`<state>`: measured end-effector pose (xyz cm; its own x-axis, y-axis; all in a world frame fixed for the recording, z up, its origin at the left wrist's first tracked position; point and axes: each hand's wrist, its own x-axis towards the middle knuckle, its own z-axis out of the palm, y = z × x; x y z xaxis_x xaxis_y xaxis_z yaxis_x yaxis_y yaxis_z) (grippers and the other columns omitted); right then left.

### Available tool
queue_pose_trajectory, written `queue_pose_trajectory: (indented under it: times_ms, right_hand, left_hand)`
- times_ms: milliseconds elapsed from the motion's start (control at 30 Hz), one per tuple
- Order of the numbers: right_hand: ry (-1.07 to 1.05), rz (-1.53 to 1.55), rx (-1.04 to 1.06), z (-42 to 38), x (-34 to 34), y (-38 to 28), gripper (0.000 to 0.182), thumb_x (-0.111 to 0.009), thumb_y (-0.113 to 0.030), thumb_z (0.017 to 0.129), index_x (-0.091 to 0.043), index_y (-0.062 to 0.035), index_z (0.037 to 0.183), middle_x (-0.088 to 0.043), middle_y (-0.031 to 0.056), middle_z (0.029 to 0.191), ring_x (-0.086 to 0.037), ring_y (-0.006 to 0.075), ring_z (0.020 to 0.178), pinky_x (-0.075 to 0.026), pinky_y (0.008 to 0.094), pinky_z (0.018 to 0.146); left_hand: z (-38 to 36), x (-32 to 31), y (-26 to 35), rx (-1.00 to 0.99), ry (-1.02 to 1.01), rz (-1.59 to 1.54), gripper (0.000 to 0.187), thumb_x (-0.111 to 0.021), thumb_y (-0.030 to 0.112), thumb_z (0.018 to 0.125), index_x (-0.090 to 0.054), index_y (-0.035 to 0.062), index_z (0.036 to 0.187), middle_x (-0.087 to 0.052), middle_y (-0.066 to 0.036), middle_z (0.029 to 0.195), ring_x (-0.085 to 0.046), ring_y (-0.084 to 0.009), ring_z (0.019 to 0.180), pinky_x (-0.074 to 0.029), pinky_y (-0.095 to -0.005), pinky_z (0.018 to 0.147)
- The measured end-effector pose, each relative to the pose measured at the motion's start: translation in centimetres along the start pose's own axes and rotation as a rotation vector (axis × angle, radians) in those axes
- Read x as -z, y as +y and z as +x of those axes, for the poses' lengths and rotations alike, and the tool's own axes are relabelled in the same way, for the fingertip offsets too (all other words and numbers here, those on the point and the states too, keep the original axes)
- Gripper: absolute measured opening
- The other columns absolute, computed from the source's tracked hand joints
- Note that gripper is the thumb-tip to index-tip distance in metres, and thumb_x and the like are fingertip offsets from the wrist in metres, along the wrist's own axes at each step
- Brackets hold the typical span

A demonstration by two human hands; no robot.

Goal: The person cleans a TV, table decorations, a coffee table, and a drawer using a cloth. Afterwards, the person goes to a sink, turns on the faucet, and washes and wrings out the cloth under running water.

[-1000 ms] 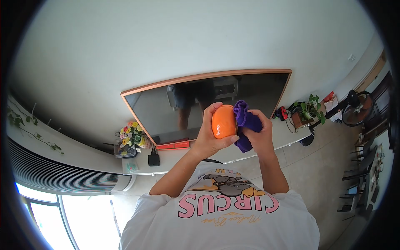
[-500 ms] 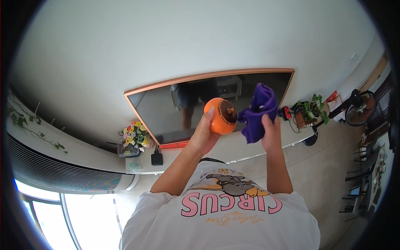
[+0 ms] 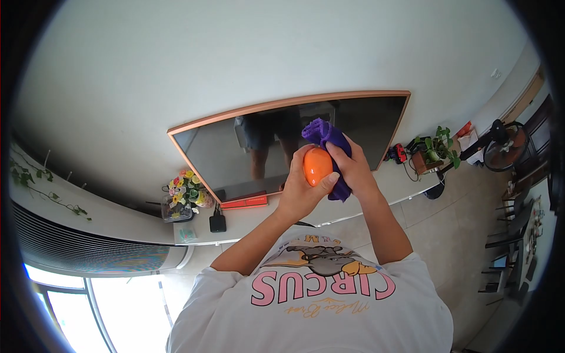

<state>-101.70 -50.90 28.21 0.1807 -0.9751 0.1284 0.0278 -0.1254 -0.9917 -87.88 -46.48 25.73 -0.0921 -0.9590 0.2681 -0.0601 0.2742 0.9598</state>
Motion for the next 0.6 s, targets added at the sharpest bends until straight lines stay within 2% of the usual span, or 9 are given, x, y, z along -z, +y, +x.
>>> queue_pose_trajectory:
  times_ms: [200, 300, 400, 500, 567, 600]
  right_hand:
    - [0.075, -0.082, 0.032, 0.3, 0.3, 1.0, 0.024, -0.057, -0.015, 0.088, -0.059, 0.0006, 0.107, -0.061, 0.0041, 0.087, -0.054, 0.01, 0.079, -0.045, 0.0239, 0.074]
    - [0.116, -0.062, 0.086, 0.2, 0.3, 2.0, 0.025, -0.058, -0.009, 0.087, -0.057, 0.0002, 0.11, -0.063, 0.0041, 0.086, -0.057, 0.0107, 0.082, -0.046, 0.0248, 0.076]
    - [0.098, -0.002, -0.18, -0.6, 0.6, 2.0, 0.028, -0.055, -0.005, 0.088, -0.056, -0.002, 0.115, -0.062, 0.007, 0.097, -0.058, 0.0141, 0.093, -0.046, 0.0264, 0.081]
    - [0.13, 0.141, -0.027, -1.5, 0.5, 4.9, 0.036, -0.054, 0.0, 0.083, -0.054, -0.005, 0.119, -0.059, 0.0112, 0.107, -0.057, 0.0189, 0.103, -0.045, 0.0288, 0.086]
    - [0.078, -0.134, 0.148, -1.9, 1.6, 5.7, 0.035, -0.054, 0.002, 0.078, -0.057, -0.005, 0.112, -0.057, 0.0123, 0.111, -0.056, 0.0208, 0.104, -0.044, 0.029, 0.087]
    - [0.019, -0.188, 0.165, -2.1, 2.4, 6.0, 0.033, -0.054, 0.003, 0.076, -0.058, -0.0047, 0.108, -0.057, 0.0121, 0.111, -0.056, 0.0212, 0.103, -0.044, 0.0291, 0.087]
  left_hand:
    - [0.6, 0.9, -0.8, 0.171, -0.066, -0.198, 0.065, -0.066, 0.033, 0.084, -0.03, 0.0052, 0.131, -0.047, -0.014, 0.114, -0.051, -0.0206, 0.102, -0.047, -0.0318, 0.086]
    - [1.2, 1.2, -1.7, 0.275, -0.059, -0.284, 0.057, -0.057, 0.036, 0.09, -0.03, 0.007, 0.131, -0.048, -0.012, 0.115, -0.051, -0.0195, 0.102, -0.046, -0.0324, 0.087]
    - [1.4, 1.3, -3.0, 0.424, -0.07, -0.683, 0.051, -0.048, 0.043, 0.093, -0.034, 0.0083, 0.128, -0.047, -0.01, 0.117, -0.052, -0.0191, 0.102, -0.047, -0.0349, 0.086]
    - [2.0, 1.8, -3.2, 0.442, -0.058, -0.712, 0.052, -0.041, 0.053, 0.093, -0.04, 0.0099, 0.122, -0.051, -0.01, 0.114, -0.054, -0.0189, 0.097, -0.048, -0.035, 0.079]
    - [2.5, 2.6, -3.7, 0.517, -0.099, -0.789, 0.053, -0.04, 0.057, 0.091, -0.043, 0.0108, 0.118, -0.053, -0.01, 0.109, -0.055, -0.0183, 0.092, -0.048, -0.0333, 0.072]
    - [2.6, 2.9, -4.0, 0.559, -0.12, -0.827, 0.054, -0.039, 0.059, 0.091, -0.044, 0.0113, 0.116, -0.055, -0.009, 0.106, -0.056, -0.018, 0.089, -0.048, -0.0324, 0.069]
